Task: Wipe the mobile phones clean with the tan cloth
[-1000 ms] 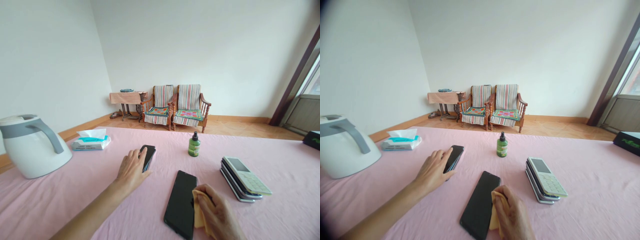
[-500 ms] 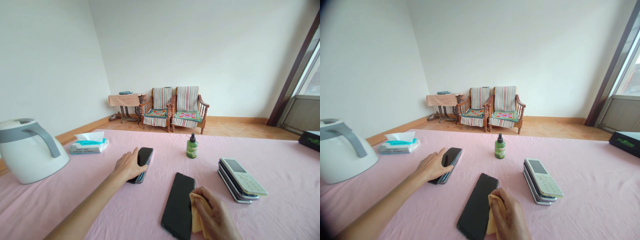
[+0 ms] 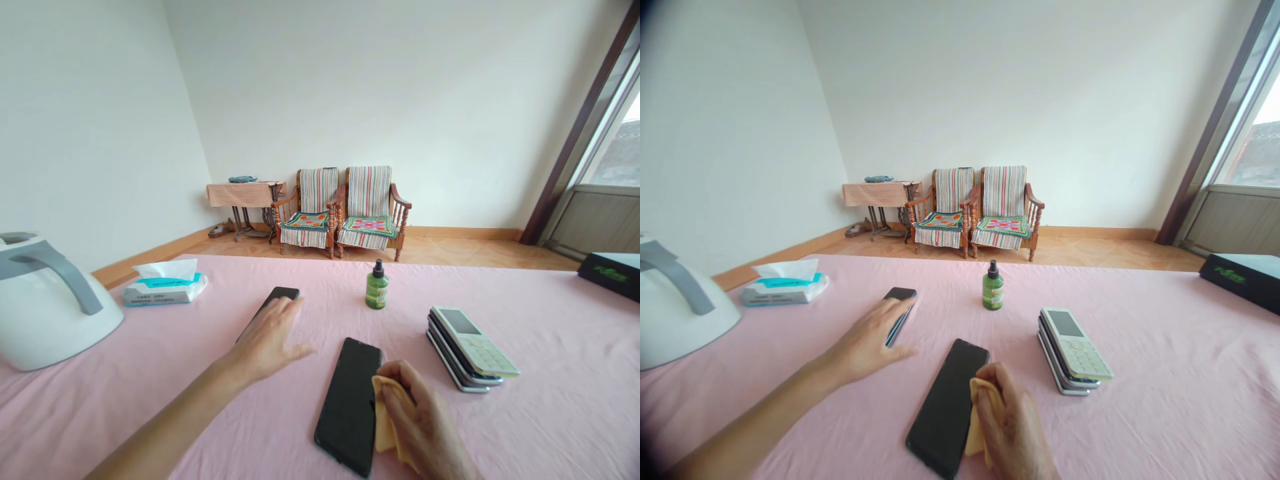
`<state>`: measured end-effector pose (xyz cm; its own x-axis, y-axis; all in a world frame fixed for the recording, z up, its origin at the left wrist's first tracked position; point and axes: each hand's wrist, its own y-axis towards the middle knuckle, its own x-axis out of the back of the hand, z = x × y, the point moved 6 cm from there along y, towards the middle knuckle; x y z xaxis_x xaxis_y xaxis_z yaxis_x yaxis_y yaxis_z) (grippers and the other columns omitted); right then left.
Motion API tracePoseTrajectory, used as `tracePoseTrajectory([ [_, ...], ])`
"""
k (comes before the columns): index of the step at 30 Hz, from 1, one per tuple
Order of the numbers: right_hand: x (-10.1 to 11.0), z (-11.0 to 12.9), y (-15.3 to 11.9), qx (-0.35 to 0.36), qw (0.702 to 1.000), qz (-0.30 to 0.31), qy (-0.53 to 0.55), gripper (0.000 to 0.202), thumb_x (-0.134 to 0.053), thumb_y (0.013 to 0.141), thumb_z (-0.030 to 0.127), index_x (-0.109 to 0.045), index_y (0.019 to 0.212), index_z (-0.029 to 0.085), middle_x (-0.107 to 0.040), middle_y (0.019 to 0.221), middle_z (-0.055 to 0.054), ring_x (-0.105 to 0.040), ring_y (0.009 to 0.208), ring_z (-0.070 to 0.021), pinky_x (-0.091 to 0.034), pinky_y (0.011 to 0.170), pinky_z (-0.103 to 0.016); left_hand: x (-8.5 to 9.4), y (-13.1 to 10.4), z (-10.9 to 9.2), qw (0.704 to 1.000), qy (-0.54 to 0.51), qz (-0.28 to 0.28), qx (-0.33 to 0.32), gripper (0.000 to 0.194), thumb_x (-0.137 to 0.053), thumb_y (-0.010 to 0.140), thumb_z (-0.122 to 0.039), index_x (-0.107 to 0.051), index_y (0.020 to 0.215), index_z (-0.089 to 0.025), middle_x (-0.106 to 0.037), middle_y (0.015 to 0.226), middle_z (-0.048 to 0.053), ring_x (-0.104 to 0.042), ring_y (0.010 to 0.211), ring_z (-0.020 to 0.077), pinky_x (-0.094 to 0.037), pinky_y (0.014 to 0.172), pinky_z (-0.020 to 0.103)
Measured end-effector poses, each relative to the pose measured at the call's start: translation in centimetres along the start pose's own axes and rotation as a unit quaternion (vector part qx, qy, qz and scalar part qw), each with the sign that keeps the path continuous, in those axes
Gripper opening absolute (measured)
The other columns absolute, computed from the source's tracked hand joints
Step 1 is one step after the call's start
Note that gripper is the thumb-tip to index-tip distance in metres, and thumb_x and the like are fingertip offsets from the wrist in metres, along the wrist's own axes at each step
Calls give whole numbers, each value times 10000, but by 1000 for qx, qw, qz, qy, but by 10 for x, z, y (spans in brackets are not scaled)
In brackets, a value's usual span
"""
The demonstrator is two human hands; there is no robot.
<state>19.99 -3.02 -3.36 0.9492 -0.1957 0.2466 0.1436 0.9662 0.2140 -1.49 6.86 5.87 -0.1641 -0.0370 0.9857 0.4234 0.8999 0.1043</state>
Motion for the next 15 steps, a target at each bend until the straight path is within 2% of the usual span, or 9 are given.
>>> tracePoseTrajectory([
  [2, 1, -3, 1, -8, 1000, -7, 4, 342, -455, 902, 521, -556, 850, 199, -582, 704, 0, -544, 596, -143, -416, 516, -220, -12, -15, -24, 994, -48, 56, -81, 791, -736, 666, -631, -502, 1335, -280, -587, 1269, 50, -531, 1171, 289, -408, 1009, 347],
  [3, 2, -3, 2, -9, 1000, -10, 2, 343, -461, 898, 523, -556, 834, 199, -577, 691, 3, -541, 587, -143, -416, 511, -220, -19, -22, -35, 984, -101, 81, -123, 831, -746, 653, -637, -502, 1341, -240, -573, 1282, 89, -517, 1182, 316, -401, 1020, 392],
  [5, 6, -2, 3, 0, 1000, -16, -7, 339, -485, 887, 519, -572, 827, 196, -587, 691, 0, -547, 588, -144, -423, 518, -222, -31, -33, -46, 970, -162, 98, -150, 829, -760, 635, -628, -528, 1317, -219, -574, 1243, 117, -512, 1164, 337, -392, 1022, 459],
  [7, 14, 4, 5, 16, 999, -34, -21, 326, -501, 888, 501, -598, 848, 192, -607, 717, -11, -559, 613, -148, -432, 535, -222, -42, -40, -52, 960, -205, 102, -160, 818, -779, 632, -586, -530, 1316, -212, -571, 1212, 118, -510, 1144, 333, -408, 1005, 472],
  [10, 32, 21, 10, 47, 995, -77, -51, 293, -508, 902, 459, -624, 902, 190, -635, 769, -34, -579, 661, -159, -438, 551, -223, -53, -45, -55, 954, -244, 95, -143, 919, -826, 575, -553, -502, 1352, -185, -531, 1238, 137, -484, 1158, 344, -400, 1017, 498],
  [12, 40, 35, 17, 75, 990, -83, -82, 255, -515, 905, 414, -636, 922, 190, -653, 803, -45, -599, 692, -168, -450, 577, -233, -55, -48, -57, 951, -269, 92, -121, 970, -855, 534, -549, -496, 1359, -187, -518, 1247, 138, -474, 1169, 355, -392, 1024, 522],
  [15, 40, 51, 33, 117, 979, -69, -149, 172, -517, 901, 311, -649, 912, 200, -654, 867, -45, -616, 784, -182, -463, 697, -267, -53, -50, -59, 942, -305, 94, -103, 947, -885, 534, -495, -507, 1349, -193, -528, 1231, 121, -500, 1155, 335, -409, 1019, 508],
])
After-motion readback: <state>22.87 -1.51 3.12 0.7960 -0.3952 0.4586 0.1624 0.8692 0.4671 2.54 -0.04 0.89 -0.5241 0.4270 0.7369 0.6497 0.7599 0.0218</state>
